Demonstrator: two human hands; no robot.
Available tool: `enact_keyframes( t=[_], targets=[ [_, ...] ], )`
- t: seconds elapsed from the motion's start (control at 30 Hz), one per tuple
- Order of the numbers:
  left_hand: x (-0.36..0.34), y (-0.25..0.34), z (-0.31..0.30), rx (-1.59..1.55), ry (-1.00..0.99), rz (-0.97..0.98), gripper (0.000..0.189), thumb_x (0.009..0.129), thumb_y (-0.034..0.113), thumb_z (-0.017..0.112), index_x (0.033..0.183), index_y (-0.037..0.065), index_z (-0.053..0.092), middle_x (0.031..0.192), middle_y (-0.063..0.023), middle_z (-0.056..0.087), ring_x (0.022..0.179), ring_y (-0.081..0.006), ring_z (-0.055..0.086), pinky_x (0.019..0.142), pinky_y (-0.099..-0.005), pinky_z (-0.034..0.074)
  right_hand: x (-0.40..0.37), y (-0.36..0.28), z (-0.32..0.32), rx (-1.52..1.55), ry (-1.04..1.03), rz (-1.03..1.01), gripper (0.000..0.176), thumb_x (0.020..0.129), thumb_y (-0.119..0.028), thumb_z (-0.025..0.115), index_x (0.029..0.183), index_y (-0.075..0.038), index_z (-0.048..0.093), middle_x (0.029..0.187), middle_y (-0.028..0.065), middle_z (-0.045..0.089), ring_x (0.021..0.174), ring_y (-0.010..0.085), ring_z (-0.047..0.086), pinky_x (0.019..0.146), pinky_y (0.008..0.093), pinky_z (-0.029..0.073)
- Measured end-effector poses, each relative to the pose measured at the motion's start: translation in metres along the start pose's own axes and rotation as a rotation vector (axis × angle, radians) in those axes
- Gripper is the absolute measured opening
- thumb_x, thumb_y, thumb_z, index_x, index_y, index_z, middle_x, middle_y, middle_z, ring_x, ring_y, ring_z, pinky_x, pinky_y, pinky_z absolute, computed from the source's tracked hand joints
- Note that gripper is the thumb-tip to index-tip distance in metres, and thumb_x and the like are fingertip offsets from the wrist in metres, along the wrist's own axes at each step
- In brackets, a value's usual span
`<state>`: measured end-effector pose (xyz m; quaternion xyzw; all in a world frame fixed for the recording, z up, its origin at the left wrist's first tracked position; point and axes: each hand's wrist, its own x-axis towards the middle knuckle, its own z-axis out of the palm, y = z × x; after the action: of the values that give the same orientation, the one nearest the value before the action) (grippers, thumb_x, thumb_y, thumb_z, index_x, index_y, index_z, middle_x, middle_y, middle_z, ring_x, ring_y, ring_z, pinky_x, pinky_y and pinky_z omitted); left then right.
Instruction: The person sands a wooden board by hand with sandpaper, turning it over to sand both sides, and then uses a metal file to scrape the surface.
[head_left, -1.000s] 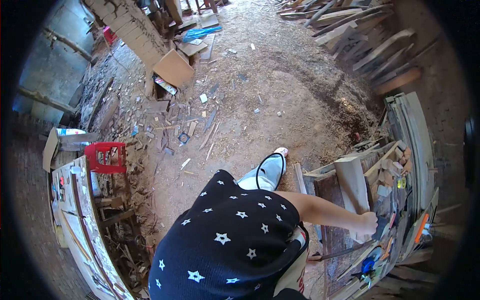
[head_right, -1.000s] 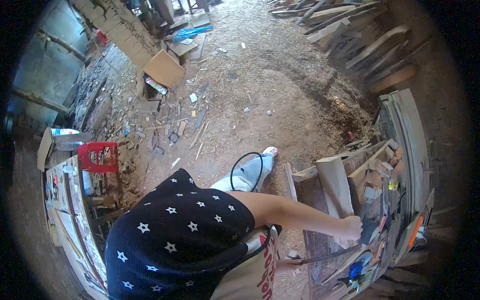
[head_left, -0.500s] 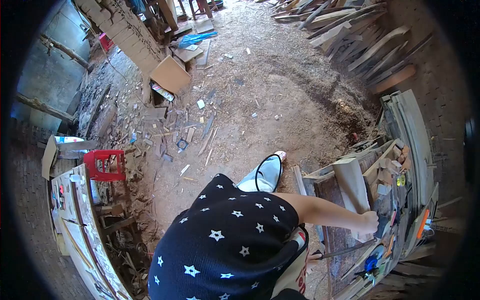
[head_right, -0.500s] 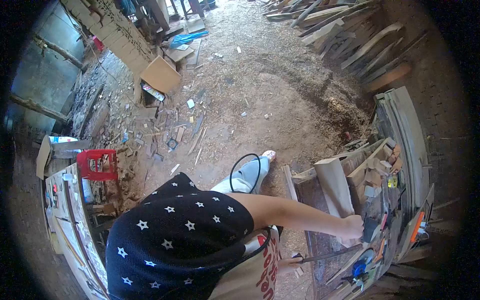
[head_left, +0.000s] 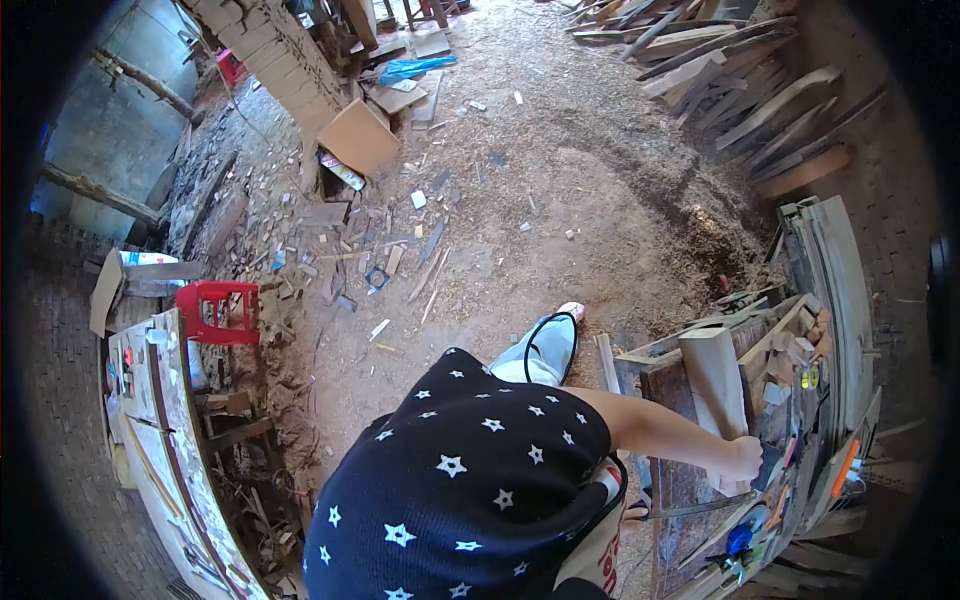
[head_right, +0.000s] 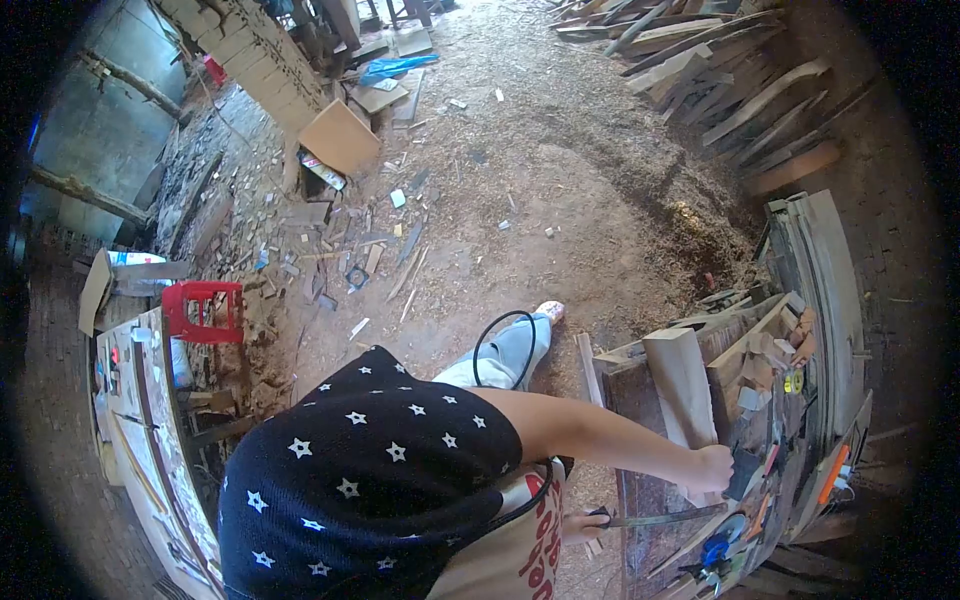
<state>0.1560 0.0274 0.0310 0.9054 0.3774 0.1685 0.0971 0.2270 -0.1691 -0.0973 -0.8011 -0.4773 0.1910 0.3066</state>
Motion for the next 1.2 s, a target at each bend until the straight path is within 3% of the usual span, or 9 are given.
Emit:
enact_keyframes(
  t=[0.3, 0.53, 0.67, 0.7, 0.9, 1.0, 1.13, 1.2],
  targets=[
    [-0.003, 0.000, -0.002, -0.020, 0.012, 0.023, 0.029, 0.067, 0.039, 0.071, 0.088, 0.018, 0.071, 0.095, 0.0002, 0.068, 0.093, -0.0210, 0.064, 0.071, -0.0365, 0.050, 0.020, -0.024, 0.003, 0.092, -0.132, -0.005, 0.046, 0.100, -0.039, 0.038, 0.112, 0.003, 0.055, 0.094, 0.0198, 0.062, 0.082, 0.0328, 0.061, 0.067, 0.0407, 0.049],
    [0.003, -0.001, 0.001, -0.038, 0.060, 0.028, 0.036, 0.065, 0.046, 0.071, 0.088, 0.019, 0.072, 0.094, 0.0008, 0.068, 0.092, -0.0209, 0.064, 0.071, -0.0366, 0.050, 0.060, -0.056, -0.019, 0.063, -0.226, -0.063, 0.046, 0.100, -0.039, 0.038, 0.110, 0.002, 0.055, 0.092, 0.0185, 0.062, 0.080, 0.0316, 0.061, 0.066, 0.0399, 0.048],
    [0.018, -0.001, 0.013, -0.024, 0.038, 0.019, 0.039, 0.067, 0.045, 0.069, 0.096, 0.020, 0.070, 0.097, 0.0019, 0.067, 0.093, -0.0212, 0.063, 0.073, -0.0357, 0.049, 0.072, -0.076, -0.018, 0.033, -0.312, -0.080, 0.046, 0.100, -0.039, 0.038, 0.110, 0.002, 0.055, 0.091, 0.0178, 0.062, 0.079, 0.0309, 0.061, 0.065, 0.0395, 0.048],
    [0.022, 0.000, 0.019, -0.008, 0.097, 0.011, 0.034, 0.065, 0.045, 0.067, 0.086, 0.019, 0.072, 0.091, 0.0002, 0.069, 0.091, -0.0231, 0.065, 0.073, -0.0372, 0.050, 0.074, -0.080, -0.017, 0.028, -0.332, -0.079, 0.046, 0.100, -0.039, 0.038, 0.110, 0.002, 0.055, 0.091, 0.0176, 0.062, 0.079, 0.0307, 0.061, 0.065, 0.0394, 0.048],
    [0.035, 0.007, 0.031, 0.038, 0.203, -0.074, 0.029, 0.072, 0.038, 0.064, 0.093, 0.018, 0.071, 0.098, -0.0005, 0.068, 0.090, -0.0237, 0.065, 0.073, -0.0355, 0.050, 0.078, -0.093, -0.013, 0.025, -0.402, -0.027, 0.046, 0.100, -0.040, 0.038, 0.109, 0.002, 0.055, 0.089, 0.0165, 0.061, 0.077, 0.0296, 0.060, 0.064, 0.0387, 0.048],
    [0.037, 0.008, 0.025, -0.004, 0.079, -0.077, 0.028, 0.077, 0.034, 0.060, 0.098, 0.018, 0.070, 0.103, -0.0010, 0.068, 0.094, -0.0220, 0.064, 0.073, -0.0360, 0.050, 0.075, -0.097, -0.002, 0.058, -0.433, 0.013, 0.046, 0.100, -0.040, 0.038, 0.108, 0.002, 0.055, 0.088, 0.0160, 0.061, 0.076, 0.0291, 0.060, 0.064, 0.0383, 0.048],
    [0.040, 0.009, 0.033, -0.083, 0.082, -0.099, 0.028, 0.078, 0.034, 0.059, 0.098, 0.020, 0.071, 0.104, -0.0014, 0.068, 0.097, -0.0202, 0.064, 0.074, -0.0382, 0.049, 0.066, -0.101, 0.015, 0.136, -0.460, 0.084, 0.045, 0.100, -0.040, 0.038, 0.108, 0.001, 0.055, 0.087, 0.0152, 0.061, 0.075, 0.0284, 0.060, 0.063, 0.0379, 0.048],
    [0.032, 0.009, 0.021, -0.078, 0.045, -0.038, 0.024, 0.073, 0.033, 0.063, 0.089, 0.017, 0.073, 0.093, -0.0019, 0.070, 0.088, -0.0205, 0.065, 0.071, -0.0365, 0.049, 0.055, -0.091, 0.012, 0.188, -0.432, 0.153, 0.045, 0.100, -0.040, 0.038, 0.107, 0.001, 0.055, 0.086, 0.0149, 0.061, 0.075, 0.0280, 0.060, 0.063, 0.0377, 0.048]
  ],
)
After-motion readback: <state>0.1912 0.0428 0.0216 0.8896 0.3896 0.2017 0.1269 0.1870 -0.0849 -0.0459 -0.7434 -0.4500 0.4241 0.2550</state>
